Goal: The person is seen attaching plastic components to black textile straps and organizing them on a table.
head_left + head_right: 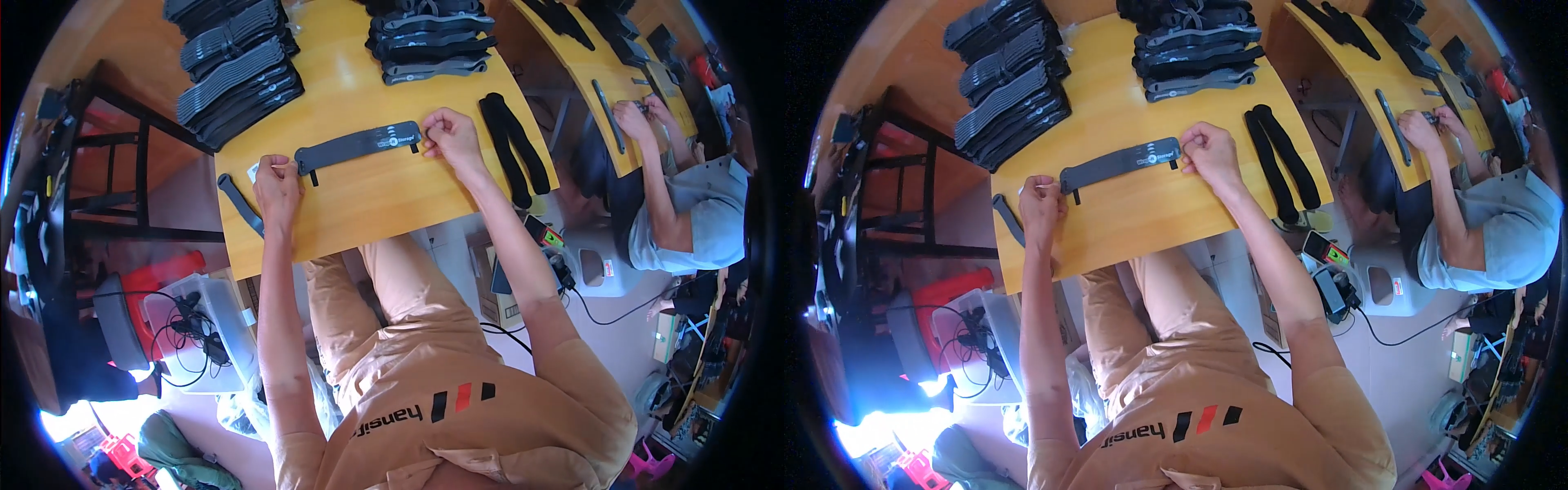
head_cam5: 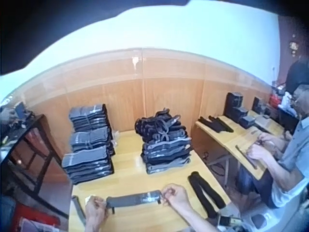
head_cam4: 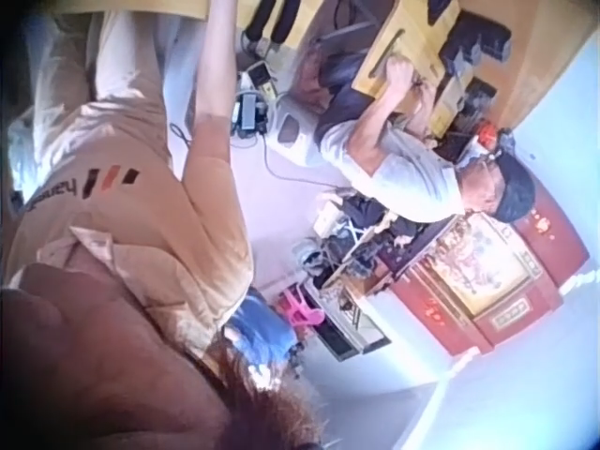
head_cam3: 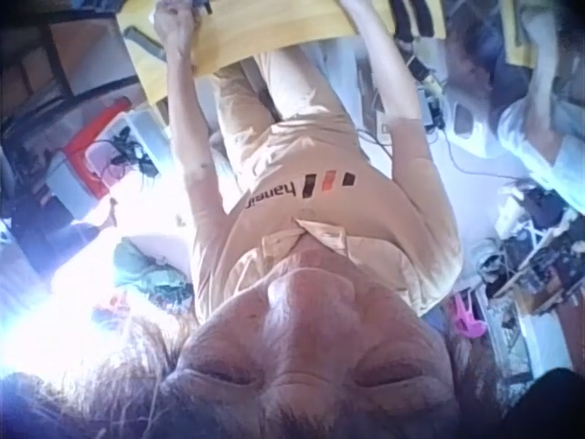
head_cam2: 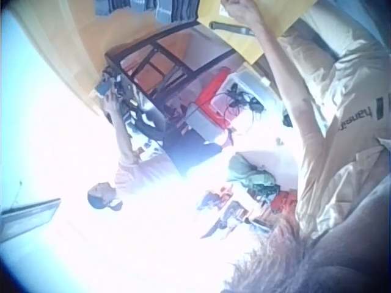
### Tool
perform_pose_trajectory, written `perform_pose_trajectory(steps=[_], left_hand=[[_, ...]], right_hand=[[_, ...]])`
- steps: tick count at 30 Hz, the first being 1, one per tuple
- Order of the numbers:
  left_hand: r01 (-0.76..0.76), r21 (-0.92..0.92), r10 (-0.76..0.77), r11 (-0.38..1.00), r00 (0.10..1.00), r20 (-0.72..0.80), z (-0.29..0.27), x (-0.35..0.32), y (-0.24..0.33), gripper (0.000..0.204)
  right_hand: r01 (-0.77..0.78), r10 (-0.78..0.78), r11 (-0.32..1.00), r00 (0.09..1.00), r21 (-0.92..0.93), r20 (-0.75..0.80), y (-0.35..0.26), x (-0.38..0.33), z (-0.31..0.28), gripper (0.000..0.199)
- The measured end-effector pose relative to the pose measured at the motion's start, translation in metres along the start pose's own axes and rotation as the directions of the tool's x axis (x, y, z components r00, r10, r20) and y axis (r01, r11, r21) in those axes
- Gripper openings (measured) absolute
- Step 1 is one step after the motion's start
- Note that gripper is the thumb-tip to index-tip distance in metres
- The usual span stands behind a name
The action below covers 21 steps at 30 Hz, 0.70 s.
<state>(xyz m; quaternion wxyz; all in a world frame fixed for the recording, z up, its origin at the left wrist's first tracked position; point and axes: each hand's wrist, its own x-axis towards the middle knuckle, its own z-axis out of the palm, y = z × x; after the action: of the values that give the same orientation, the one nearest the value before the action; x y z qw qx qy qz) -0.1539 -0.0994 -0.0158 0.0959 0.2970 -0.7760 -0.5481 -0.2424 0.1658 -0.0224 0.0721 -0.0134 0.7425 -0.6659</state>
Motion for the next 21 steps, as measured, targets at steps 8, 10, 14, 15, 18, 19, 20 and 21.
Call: perform_pose_trajectory(steps=[8,10,14,15,18,19,20,21], left_hand=[[-0.539,0.429,0.552,0.725,0.827,0.106,-0.003,-0.035,0.020,0.044],[-0.605,0.507,0.587,0.614,0.779,0.218,0.014,-0.043,0.016,0.051],[-0.710,0.574,0.595,0.408,0.684,0.423,0.045,-0.053,0.013,0.069],[-0.709,0.574,0.593,0.410,0.685,0.423,0.049,-0.052,0.011,0.069],[-0.690,0.625,0.502,0.364,0.711,0.492,0.057,-0.048,0.002,0.073],[-0.695,0.625,0.521,0.355,0.702,0.486,0.055,-0.047,0.000,0.073],[-0.700,0.625,0.539,0.346,0.693,0.478,0.054,-0.046,-0.003,0.074],[-0.695,0.631,0.540,0.344,0.696,0.473,0.053,-0.045,-0.003,0.074]], right_hand=[[0.521,-0.543,0.677,0.830,-0.520,0.125,-0.013,-0.039,0.003,0.030],[0.572,-0.552,0.617,0.804,-0.541,0.220,-0.016,-0.050,0.020,0.036],[0.601,-0.444,0.403,0.788,-0.690,0.427,-0.004,-0.049,0.027,0.056],[0.592,-0.409,0.331,0.792,-0.735,0.454,-0.002,-0.048,0.026,0.058],[0.585,-0.360,0.285,0.799,-0.759,0.481,0.007,-0.048,0.024,0.061],[0.584,-0.356,0.287,0.801,-0.759,0.482,0.007,-0.048,0.023,0.061],[0.583,-0.349,0.275,0.801,-0.764,0.486,0.006,-0.047,0.023,0.062],[0.588,-0.349,0.261,0.797,-0.766,0.493,0.005,-0.044,0.025,0.062]])
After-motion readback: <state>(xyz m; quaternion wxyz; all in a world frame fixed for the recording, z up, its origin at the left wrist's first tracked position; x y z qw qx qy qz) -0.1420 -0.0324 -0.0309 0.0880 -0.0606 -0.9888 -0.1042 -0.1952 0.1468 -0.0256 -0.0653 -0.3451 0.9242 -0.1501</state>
